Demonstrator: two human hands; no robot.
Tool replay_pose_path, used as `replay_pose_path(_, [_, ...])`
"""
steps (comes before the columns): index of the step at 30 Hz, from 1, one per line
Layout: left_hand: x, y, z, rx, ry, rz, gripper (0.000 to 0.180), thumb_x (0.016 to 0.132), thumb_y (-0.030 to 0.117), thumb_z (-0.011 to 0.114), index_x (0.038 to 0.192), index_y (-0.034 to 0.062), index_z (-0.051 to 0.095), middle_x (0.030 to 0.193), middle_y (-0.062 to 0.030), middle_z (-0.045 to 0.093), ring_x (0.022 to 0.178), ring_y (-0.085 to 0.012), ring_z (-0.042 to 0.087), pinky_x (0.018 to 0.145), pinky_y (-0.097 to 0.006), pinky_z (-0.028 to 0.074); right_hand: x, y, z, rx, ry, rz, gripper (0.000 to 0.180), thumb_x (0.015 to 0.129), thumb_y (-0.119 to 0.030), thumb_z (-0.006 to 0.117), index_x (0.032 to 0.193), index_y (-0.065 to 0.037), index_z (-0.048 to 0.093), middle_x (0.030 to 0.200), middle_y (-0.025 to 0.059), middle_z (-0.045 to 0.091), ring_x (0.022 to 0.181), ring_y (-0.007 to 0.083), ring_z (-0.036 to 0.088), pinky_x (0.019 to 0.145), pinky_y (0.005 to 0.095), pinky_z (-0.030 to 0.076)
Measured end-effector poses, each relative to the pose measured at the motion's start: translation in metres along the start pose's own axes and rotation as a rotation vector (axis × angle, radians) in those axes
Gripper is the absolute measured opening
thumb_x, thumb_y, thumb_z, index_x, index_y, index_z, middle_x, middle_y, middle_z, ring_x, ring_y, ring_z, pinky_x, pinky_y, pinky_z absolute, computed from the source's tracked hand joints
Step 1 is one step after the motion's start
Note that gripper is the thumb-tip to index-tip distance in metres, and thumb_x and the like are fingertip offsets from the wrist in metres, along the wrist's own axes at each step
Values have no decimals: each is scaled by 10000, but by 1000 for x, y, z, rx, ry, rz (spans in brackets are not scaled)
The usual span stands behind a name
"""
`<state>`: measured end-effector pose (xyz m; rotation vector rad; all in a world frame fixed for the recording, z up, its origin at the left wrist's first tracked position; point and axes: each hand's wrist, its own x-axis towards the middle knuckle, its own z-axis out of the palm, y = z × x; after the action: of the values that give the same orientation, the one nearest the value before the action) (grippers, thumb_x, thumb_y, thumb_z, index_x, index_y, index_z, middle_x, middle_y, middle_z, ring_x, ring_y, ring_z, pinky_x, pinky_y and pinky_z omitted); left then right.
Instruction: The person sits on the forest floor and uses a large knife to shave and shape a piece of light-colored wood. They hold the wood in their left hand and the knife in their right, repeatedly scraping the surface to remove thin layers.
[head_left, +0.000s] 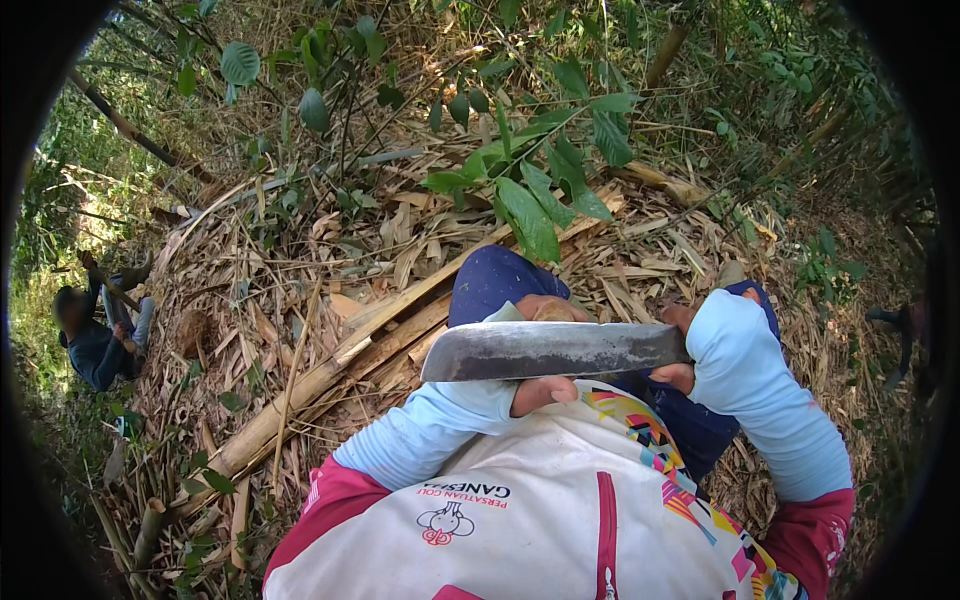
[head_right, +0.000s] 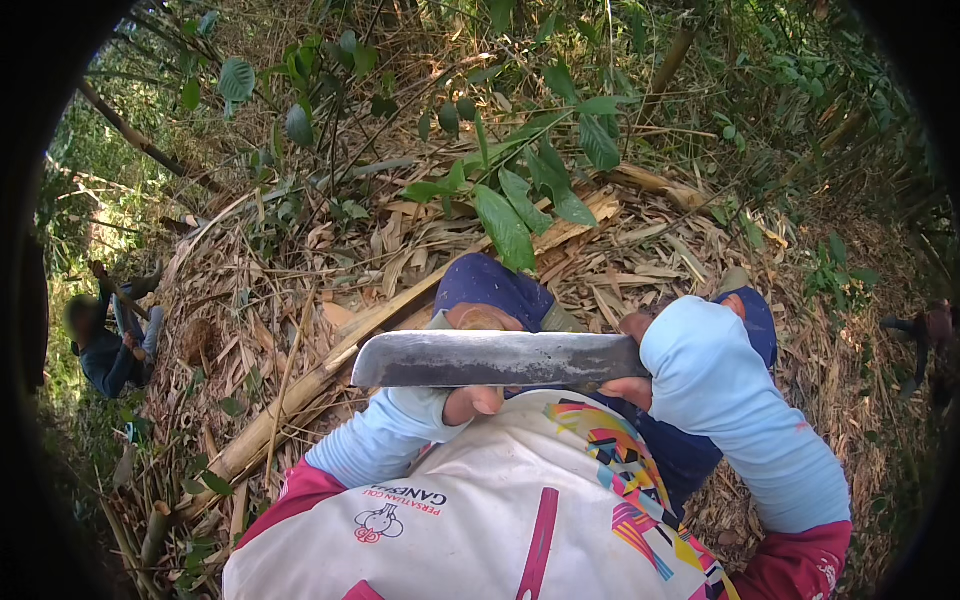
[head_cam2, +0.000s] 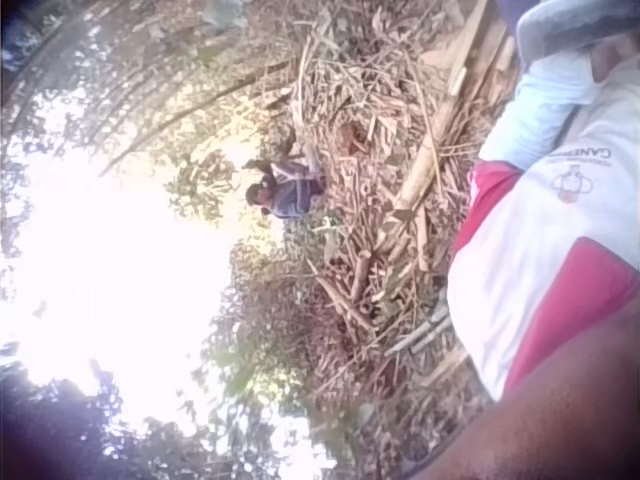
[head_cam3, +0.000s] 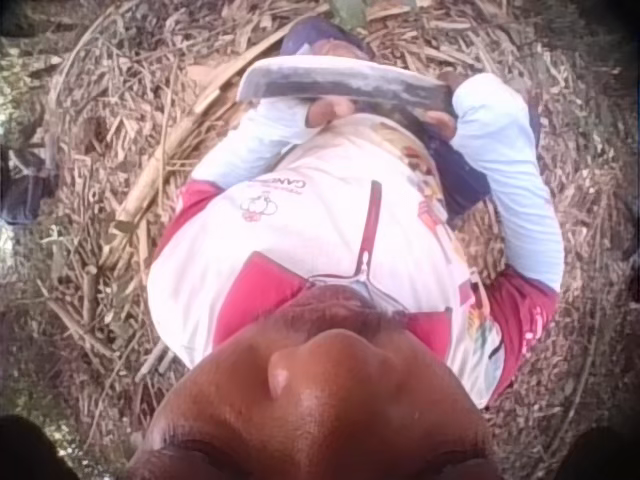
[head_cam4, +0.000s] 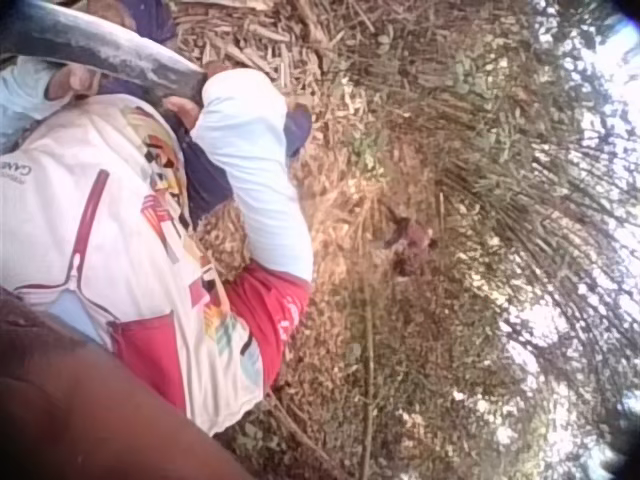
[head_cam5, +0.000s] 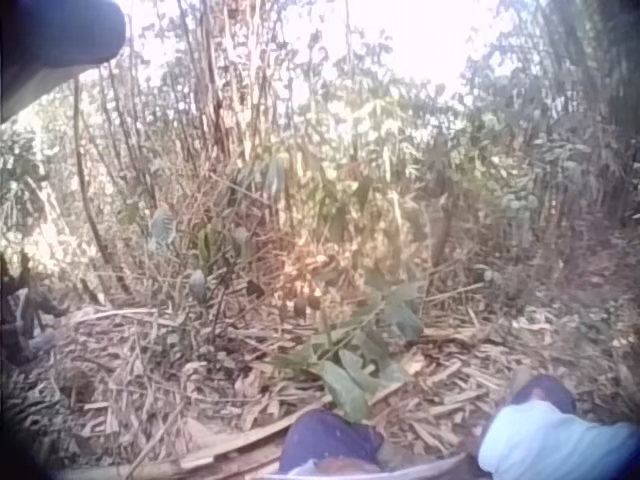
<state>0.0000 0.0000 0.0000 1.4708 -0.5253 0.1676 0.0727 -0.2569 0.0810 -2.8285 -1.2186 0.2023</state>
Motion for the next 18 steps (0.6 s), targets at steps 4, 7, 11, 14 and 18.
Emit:
replay_pose_path(4, [-5,2,4,7,75,-134,331,862,373,742,939,63,657,888,-56,650,784,-154,589,716,-300,475,4,4,10,31,45,-26,684,667,-642,720,1054,-79,680,732,106,595,705,310,593,688,432,426])
replay_pose_path(7, [-9,2,-3,81,31,-229,399,854,366,746,1051,39,631,966,-90,624,884,-200,596,780,-315,469,8,3,13,-12,45,-27,667,668,-639,720,1036,-84,675,718,102,591,699,306,595,665,425,430])
replay_pose_path(11, [-9,-2,-5,155,2,-257,421,856,350,744,1112,40,618,995,-100,600,931,-223,598,806,-322,466,11,4,15,13,25,-10,649,671,-636,719,1018,-89,669,697,97,585,695,308,599,657,431,430])
replay_pose_path(14, [-8,-3,-5,167,0,-213,386,870,337,731,1087,36,622,965,-87,598,899,-206,589,783,-310,462,12,4,14,11,2,-6,644,671,-633,720,1013,-89,669,692,98,589,696,312,604,660,442,429])
replay_pose_path(18, [-8,-3,7,3,91,-94,271,931,275,667,953,6,639,836,-48,605,735,-136,541,671,-274,443,10,3,16,49,-8,-22,649,668,-636,716,1006,-84,667,694,107,596,702,323,613,662,457,428])
